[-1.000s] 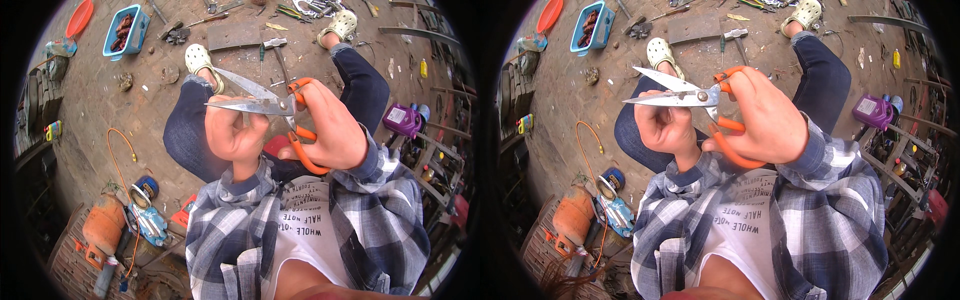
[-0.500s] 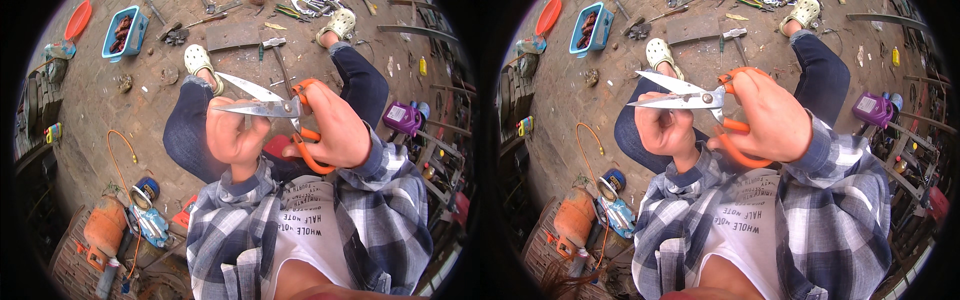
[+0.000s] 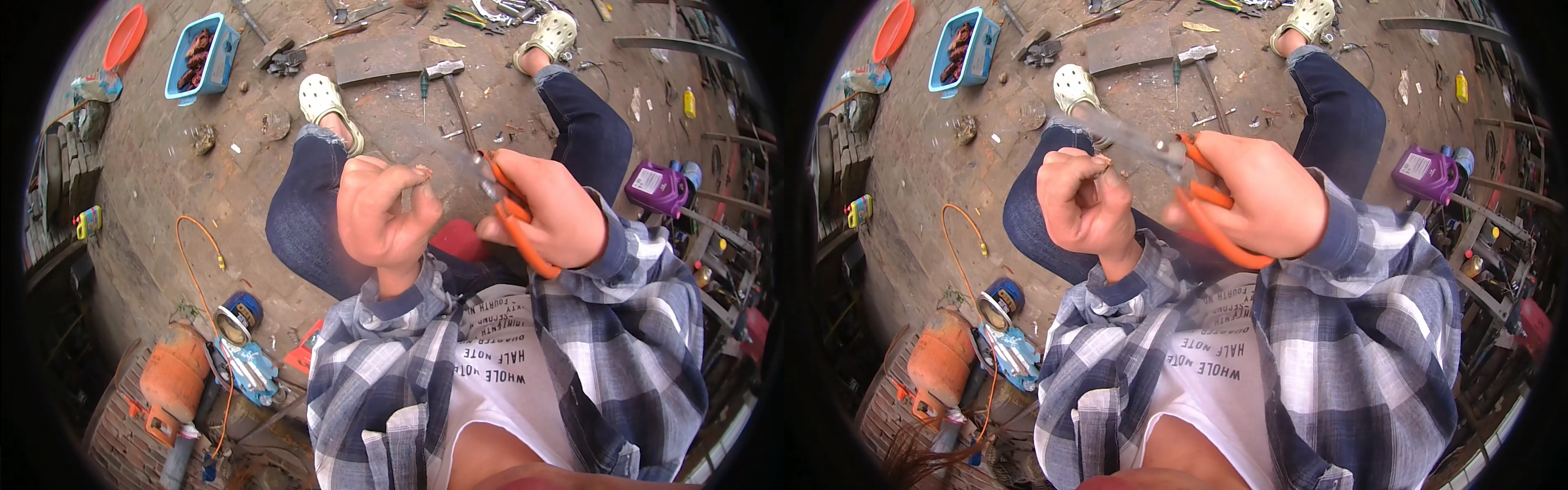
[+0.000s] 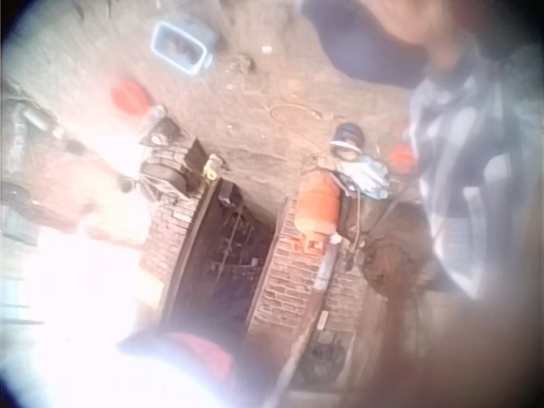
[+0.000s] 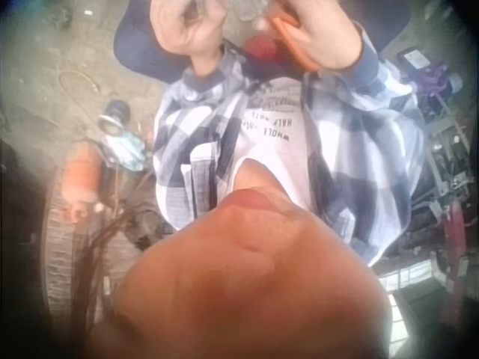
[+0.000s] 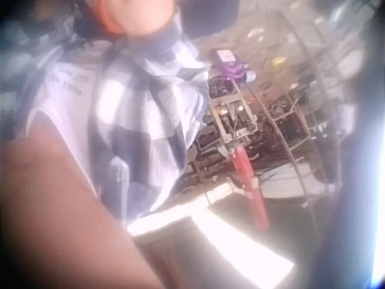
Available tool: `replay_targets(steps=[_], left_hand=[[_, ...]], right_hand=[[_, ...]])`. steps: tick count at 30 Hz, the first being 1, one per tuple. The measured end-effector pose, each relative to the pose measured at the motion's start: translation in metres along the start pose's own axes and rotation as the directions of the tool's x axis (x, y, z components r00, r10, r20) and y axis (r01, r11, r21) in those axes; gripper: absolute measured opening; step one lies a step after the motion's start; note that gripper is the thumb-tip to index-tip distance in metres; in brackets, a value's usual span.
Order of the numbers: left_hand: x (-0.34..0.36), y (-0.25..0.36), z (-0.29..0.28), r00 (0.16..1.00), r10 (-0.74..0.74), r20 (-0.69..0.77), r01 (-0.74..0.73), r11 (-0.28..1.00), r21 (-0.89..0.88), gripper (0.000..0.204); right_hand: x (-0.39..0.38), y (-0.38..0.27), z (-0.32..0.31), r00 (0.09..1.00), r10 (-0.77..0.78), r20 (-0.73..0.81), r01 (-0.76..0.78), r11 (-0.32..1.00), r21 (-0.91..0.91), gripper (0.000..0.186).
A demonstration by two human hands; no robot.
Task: The person sits on the ground and uses a hammer to strike a small metal piece on a metal plate. They then use orange-handled shears to trim and shape the metal piece repeatedly.
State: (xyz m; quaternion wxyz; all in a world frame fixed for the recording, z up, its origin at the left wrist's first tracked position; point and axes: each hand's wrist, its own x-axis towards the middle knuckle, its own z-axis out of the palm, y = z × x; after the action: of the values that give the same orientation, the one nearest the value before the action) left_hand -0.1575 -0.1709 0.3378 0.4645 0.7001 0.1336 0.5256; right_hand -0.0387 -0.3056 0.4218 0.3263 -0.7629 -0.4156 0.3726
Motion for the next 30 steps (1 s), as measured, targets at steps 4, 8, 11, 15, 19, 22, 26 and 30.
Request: replay_targets(steps=[4,8,11,15,19,22,26,30], left_hand=[[-0.001,-0.004,0.006,0.984,-0.173,-0.043,0.151,0.936,-0.318,0.018],[-0.001,0.001,0.020,0.869,-0.463,0.173,0.300,0.217,-0.929,0.015],[-0.002,0.006,0.025,0.814,-0.465,0.348,0.385,-0.017,-0.923,0.022],[-0.002,0.003,0.023,0.809,-0.449,0.381,0.316,-0.215,-0.924,0.026],[-0.003,0.001,0.023,0.802,-0.444,0.399,0.341,-0.207,-0.917,0.025],[-0.004,0.000,0.023,0.806,-0.432,0.404,0.355,-0.193,-0.915,0.024],[-0.003,-0.002,0.026,0.820,-0.422,0.387,0.355,-0.156,-0.922,0.024],[-0.002,-0.001,0.026,0.820,-0.436,0.372,0.379,-0.076,-0.922,0.026]], right_hand=[[0.004,0.011,0.005,0.999,0.040,-0.006,-0.034,0.897,0.441,0.028],[0.016,0.005,0.019,0.992,0.096,-0.087,-0.013,0.742,0.670,0.021],[0.026,0.005,0.028,0.979,0.082,-0.185,0.070,0.721,0.690,0.022],[0.027,-0.008,0.022,0.983,0.061,-0.173,0.085,0.685,0.723,0.020],[0.024,-0.012,0.018,0.989,0.055,-0.139,0.056,0.725,0.687,0.020],[0.022,-0.014,0.016,0.990,0.077,-0.114,0.026,0.707,0.706,0.022],[0.018,-0.009,0.020,0.981,0.054,-0.186,0.072,0.788,0.611,0.027],[0.014,-0.002,0.019,0.989,0.002,-0.148,0.072,0.867,0.493,0.034]])
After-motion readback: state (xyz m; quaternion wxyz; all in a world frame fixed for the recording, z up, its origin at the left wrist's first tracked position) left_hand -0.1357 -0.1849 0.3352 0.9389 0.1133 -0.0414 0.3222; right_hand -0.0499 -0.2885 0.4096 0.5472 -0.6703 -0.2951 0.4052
